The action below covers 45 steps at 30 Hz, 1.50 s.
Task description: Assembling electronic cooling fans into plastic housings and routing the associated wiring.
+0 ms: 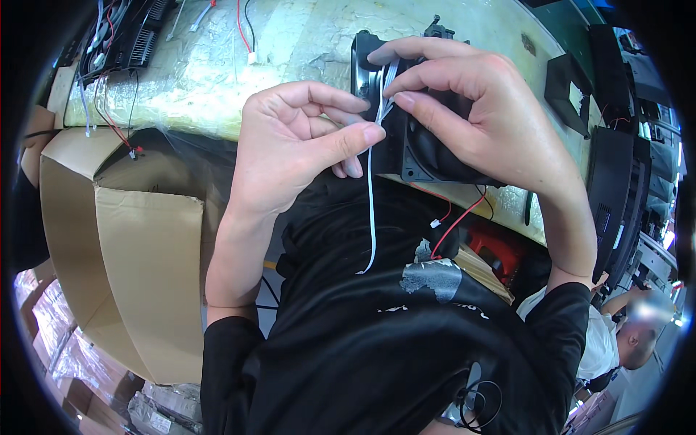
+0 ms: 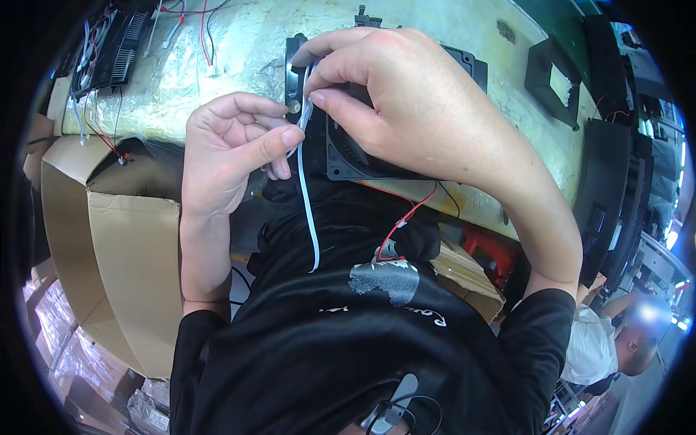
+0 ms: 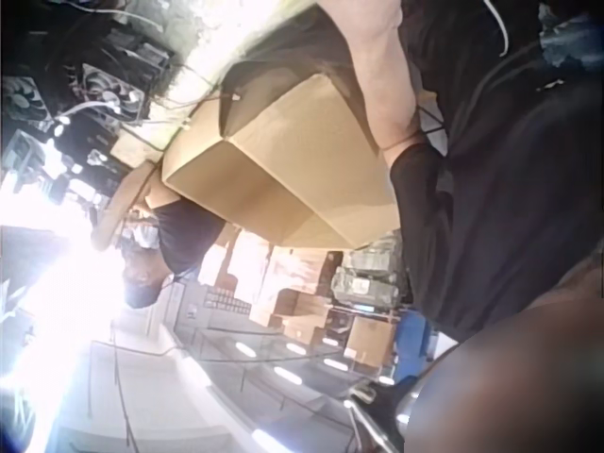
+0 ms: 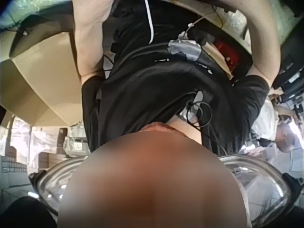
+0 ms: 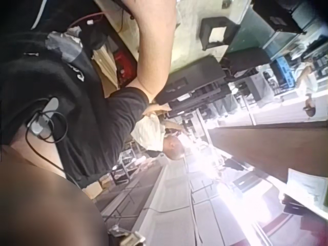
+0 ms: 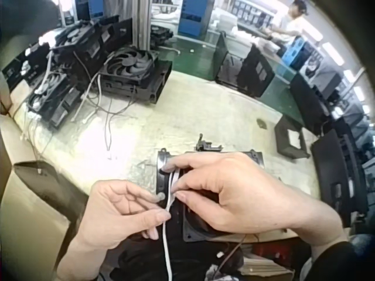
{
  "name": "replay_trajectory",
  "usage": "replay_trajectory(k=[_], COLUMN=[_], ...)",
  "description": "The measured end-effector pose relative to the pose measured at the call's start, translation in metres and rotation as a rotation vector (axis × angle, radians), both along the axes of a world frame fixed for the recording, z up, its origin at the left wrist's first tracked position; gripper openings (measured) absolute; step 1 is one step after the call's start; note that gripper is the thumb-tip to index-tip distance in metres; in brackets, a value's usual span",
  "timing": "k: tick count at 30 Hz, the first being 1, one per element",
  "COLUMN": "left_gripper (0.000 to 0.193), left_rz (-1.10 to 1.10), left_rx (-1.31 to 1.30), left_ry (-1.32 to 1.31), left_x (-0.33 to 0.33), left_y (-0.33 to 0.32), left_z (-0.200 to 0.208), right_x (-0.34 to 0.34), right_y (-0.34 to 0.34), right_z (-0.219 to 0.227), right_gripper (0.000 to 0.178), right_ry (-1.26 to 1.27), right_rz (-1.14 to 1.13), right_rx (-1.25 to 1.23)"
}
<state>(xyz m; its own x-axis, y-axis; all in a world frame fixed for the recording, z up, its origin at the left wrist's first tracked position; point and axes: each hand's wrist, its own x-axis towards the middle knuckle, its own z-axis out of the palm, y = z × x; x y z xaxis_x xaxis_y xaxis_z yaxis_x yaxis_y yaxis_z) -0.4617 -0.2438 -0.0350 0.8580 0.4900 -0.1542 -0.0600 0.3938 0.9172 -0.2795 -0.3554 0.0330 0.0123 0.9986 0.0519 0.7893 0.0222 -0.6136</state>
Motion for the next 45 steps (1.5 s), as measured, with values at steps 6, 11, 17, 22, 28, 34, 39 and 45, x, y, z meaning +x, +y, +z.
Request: replay_trajectory(k=[6, 11, 17, 22, 28, 34, 39, 45], left_gripper=[0.025, 0.024, 0.024, 0.025, 0.027, 0.027, 0.022, 0.015], left_rz=[-0.001, -0.021, -0.035, -0.092, -0.108, -0.127, -0.170, -0.148], left_rx=[-0.061, -0.060, -0.018, -0.011, -0.042, -0.025, -0.065, 0.000], left_ry=[0.024, 0.042, 0.002, 0.010, 0.024, -0.001, 0.026, 0.008], left_x=[0.002, 0.004, 0.008, 0.008, 0.008, 0.011, 0.008, 0.005], left_y=[0.001, 0.002, 0.005, 0.014, 0.016, 0.017, 0.019, 0.013], left_z=[0.001, 0.002, 0.002, -0.001, -0.001, 0.001, -0.001, -0.002], right_x=[0.000, 0.001, 0.010, 0.012, 0.013, 0.016, 0.020, 0.017], right_y=[-0.001, -0.001, 0.006, 0.020, 0.021, 0.020, 0.020, 0.020], right_z=[-0.002, -0.002, -0.003, 0.013, 0.008, 0.005, 0.005, 0.009], right_gripper=[0.012, 0.012, 0.012, 0.013, 0.015, 0.014, 0.013, 0.012], right_ry=[0.012, 0.006, 0.036, 0.103, 0.113, 0.148, 0.134, 0.151], right_rz=[-0.002, 0.005, 0.064, 0.150, 0.183, 0.190, 0.226, 0.180], right_rx=[0.011, 0.012, 0.007, -0.195, -0.160, -0.140, -0.139, -0.208])
